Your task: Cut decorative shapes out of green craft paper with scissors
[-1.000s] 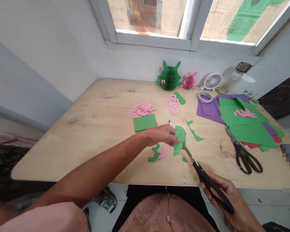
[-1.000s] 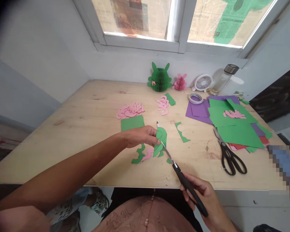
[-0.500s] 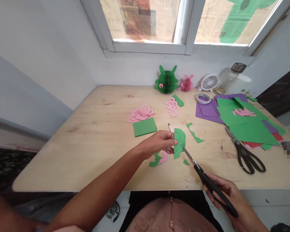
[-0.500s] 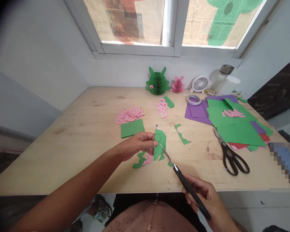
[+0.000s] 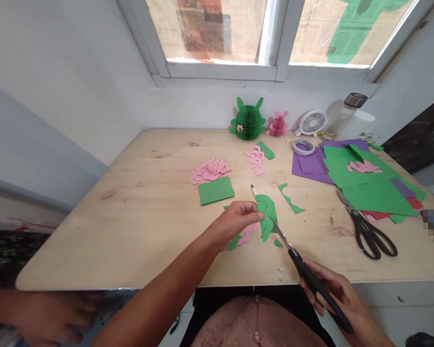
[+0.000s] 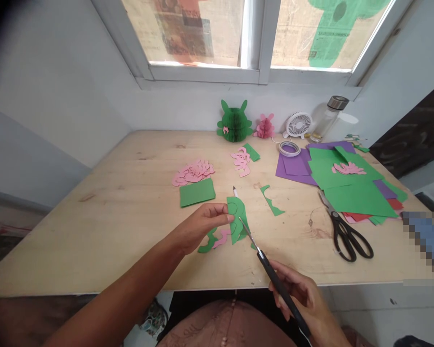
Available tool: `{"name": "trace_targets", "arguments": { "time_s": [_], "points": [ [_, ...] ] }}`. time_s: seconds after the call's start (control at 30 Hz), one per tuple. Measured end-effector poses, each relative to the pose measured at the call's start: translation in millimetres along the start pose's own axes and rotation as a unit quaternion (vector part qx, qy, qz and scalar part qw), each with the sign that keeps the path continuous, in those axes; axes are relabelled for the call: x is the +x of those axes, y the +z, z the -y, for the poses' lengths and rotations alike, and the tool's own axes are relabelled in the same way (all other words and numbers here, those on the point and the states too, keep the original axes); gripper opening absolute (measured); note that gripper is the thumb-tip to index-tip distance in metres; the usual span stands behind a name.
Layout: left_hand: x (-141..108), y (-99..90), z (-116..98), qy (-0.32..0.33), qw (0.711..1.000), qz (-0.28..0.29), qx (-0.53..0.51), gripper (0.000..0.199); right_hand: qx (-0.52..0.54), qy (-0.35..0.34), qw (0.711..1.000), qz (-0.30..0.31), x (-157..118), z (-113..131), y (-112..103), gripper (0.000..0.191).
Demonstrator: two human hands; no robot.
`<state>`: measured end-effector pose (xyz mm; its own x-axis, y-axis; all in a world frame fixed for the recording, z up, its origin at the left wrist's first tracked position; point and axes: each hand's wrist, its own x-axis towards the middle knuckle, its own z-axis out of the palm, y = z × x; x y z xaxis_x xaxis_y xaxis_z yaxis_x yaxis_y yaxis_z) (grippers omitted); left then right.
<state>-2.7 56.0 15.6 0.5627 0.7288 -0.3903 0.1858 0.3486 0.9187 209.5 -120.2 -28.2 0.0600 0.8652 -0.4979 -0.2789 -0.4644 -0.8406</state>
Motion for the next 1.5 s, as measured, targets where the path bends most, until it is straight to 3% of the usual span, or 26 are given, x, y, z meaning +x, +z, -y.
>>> {"name": "trace_targets", "arguments": {
  "time_s": [0.33,0.5,0.73,0.9,1.07,1.13,1.27,1.5],
  "points": [
    [-6.0,15.7,21.2,-0.004,0.989,-0.043,-0.14,0.026,0.076,0.008,0.996,0.045,-2.2,-16.0,-2.2,0.053],
    [-11.6,26.1,24.7,0.009,0.978,-0.038,-0.204,0.019,0.088,-0.005,0.996,0.033,-2.1,-15.9,1.8,0.053],
    [-11.4,30.7,28.8,0.033,0.977,-0.035,-0.206,0.017,0.089,-0.01,0.996,0.026,-1.6,-15.7,3.9,0.055],
    [-6.7,28.0,26.8,0.033,0.969,-0.078,-0.233,0.019,0.066,0.003,0.997,0.035,-0.2,-20.3,-1.4,0.053],
    [-3.0,9.7,17.4,0.058,0.968,-0.09,-0.226,0.015,0.034,0.019,0.999,0.02,-9.4,-25.7,-9.6,0.055],
    [-3.1,0.7,13.3,0.059,0.977,-0.069,-0.195,0.012,0.037,0.001,0.999,0.014,-14.1,-23.3,-13.4,0.059],
    [-3.7,-11.9,7.1,0.041,0.99,0.027,-0.132,0.012,0.089,-0.047,0.995,-0.002,-11.2,-0.8,-10.0,0.056],
    [-2.6,-15.5,0.6,0.005,0.991,0.126,-0.052,0.017,0.132,-0.132,0.982,-0.023,34.4,52.4,37.2,0.044]
  ]
}}
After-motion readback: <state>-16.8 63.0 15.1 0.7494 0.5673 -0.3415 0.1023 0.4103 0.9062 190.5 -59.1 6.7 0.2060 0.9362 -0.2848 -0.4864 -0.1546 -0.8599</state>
